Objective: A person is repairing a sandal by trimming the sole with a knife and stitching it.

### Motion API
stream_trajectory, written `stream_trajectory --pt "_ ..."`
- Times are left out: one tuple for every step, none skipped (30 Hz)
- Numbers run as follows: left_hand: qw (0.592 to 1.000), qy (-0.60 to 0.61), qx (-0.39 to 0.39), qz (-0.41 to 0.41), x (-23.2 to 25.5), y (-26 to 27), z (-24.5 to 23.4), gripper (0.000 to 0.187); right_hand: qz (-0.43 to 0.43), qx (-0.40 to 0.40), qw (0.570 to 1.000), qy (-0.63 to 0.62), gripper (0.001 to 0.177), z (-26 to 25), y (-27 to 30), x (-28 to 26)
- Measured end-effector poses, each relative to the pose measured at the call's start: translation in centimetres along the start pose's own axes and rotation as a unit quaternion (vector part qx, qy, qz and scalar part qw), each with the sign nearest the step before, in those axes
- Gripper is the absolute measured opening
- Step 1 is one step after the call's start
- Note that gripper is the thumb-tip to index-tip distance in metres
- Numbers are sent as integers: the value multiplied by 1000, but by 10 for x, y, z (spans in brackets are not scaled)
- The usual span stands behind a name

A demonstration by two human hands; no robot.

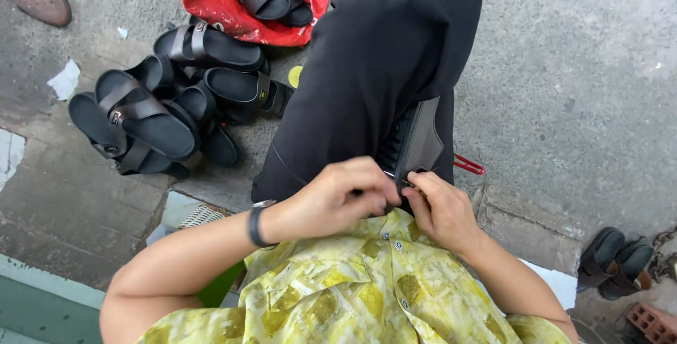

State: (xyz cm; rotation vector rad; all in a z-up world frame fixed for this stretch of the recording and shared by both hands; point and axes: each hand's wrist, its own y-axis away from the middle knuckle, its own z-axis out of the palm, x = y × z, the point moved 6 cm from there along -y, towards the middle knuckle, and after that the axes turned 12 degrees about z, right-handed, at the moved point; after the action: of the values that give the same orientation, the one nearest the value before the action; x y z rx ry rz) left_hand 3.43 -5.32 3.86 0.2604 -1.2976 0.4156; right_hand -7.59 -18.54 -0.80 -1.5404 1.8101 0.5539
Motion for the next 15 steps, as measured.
stream_trajectory --pt "989 -142 14 33 -9 -1 -7 10 11 15 1000 -25 26 -1 1 3" --pt "957 -281 27 66 -18 -2 -11 11 22 32 998 -48 28 -2 3 7" --pt "957 -281 27 67 -22 -2 -7 11 22 32 998 -47 28 -7 -2 1" --pt "950 -311 0 19 -31 -2 -3 12 -1 39 999 -20 28 -11 -5 -9" --pt "940 -340 -27 -29 -42 -1 1 21 -23 46 999 7 29 -16 -9 -18" --pt "940 -338 -29 -31 -38 -2 1 21 -20 45 999 7 29 -25 -10 -20" --pt "953 -296 -15 -56 -36 -2 -1 24 -29 6 999 44 29 -29 -11 -24" --pt "963 -256 -3 -81 -34 -2 -6 27 -39 -30 996 80 29 -31 -13 -28" --pt "963 -257 -7 -83 -31 -5 -1 27 -36 -28 996 78 29 -42 -15 -32" --pt "932 -361 4 14 -15 -11 4 22 -31 -80 978 189 40 -44 -15 -33" --pt "883 -456 15 111 1 -14 11 18 -26 -132 945 296 52 -47 -15 -33" --pt "883 -457 13 112 2 -18 11 18 -25 -131 946 297 52 -59 -11 -27" --pt "836 -532 -38 131 3 -21 18 37 -3 -103 918 382 51 -74 -9 -18" --pt "781 -600 -88 148 2 -23 26 57 18 -76 882 465 54 -89 -5 -9" --pt "782 -599 -88 148 0 -22 27 57 19 -77 881 466 54 -88 -4 -8"
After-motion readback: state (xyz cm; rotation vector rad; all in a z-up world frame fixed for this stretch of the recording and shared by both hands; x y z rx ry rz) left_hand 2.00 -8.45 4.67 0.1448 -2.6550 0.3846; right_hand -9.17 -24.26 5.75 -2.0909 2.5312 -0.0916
